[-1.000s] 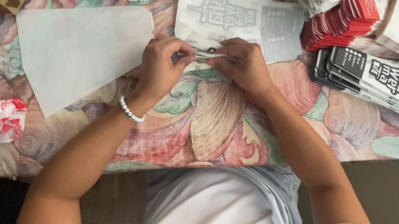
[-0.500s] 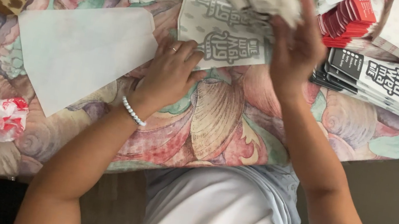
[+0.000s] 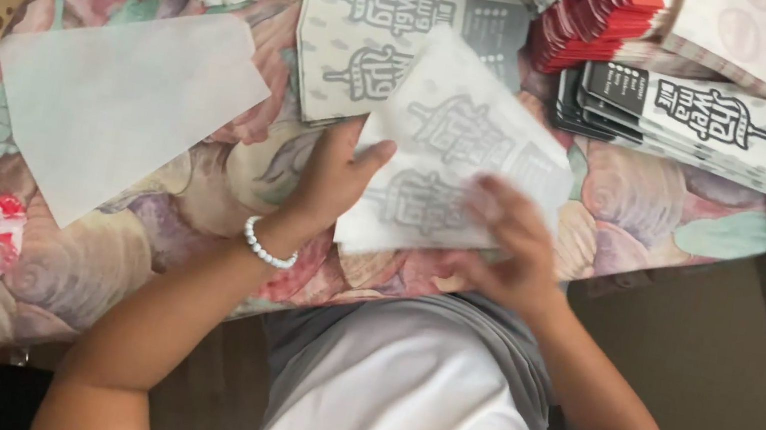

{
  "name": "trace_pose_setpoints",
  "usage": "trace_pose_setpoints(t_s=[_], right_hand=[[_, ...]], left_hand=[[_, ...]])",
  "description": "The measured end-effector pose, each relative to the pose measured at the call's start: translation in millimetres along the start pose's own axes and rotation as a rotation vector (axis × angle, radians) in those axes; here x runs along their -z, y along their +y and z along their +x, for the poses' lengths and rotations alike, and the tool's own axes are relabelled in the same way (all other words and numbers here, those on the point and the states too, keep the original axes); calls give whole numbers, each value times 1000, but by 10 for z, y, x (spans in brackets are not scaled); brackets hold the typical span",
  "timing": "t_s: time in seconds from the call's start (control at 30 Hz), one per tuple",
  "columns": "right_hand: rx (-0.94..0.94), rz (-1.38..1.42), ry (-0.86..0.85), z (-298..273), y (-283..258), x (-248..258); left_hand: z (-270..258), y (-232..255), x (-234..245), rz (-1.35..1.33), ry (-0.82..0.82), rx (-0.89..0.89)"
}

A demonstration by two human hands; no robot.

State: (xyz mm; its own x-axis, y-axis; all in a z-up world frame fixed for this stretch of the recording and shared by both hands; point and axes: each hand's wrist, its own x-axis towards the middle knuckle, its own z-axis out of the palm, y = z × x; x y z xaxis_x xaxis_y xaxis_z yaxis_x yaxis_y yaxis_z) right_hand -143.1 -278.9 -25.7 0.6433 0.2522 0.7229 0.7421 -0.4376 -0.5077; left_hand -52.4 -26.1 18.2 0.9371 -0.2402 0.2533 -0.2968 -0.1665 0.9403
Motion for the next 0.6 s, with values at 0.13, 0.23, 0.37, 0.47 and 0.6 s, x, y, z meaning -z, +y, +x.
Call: trace_pose_setpoints(t_s=[0.13, 0.23, 0.37, 0.47, 0.6], right_hand=[[-107, -425, 216, 0, 257, 517], [-354, 57, 348, -118, 520, 654], [-487, 468, 502, -197, 538, 556], [-563, 508, 582, -313, 597, 500], [-560, 561, 637, -518, 836, 465]], left_hand=[[101, 132, -30, -146, -45, -116], [188, 249, -1, -187, -59, -183], [161, 147, -62, -186, -113, -198], [91, 87, -67, -154, -128, -158], [-11, 100, -104, -146, -53, -108]])
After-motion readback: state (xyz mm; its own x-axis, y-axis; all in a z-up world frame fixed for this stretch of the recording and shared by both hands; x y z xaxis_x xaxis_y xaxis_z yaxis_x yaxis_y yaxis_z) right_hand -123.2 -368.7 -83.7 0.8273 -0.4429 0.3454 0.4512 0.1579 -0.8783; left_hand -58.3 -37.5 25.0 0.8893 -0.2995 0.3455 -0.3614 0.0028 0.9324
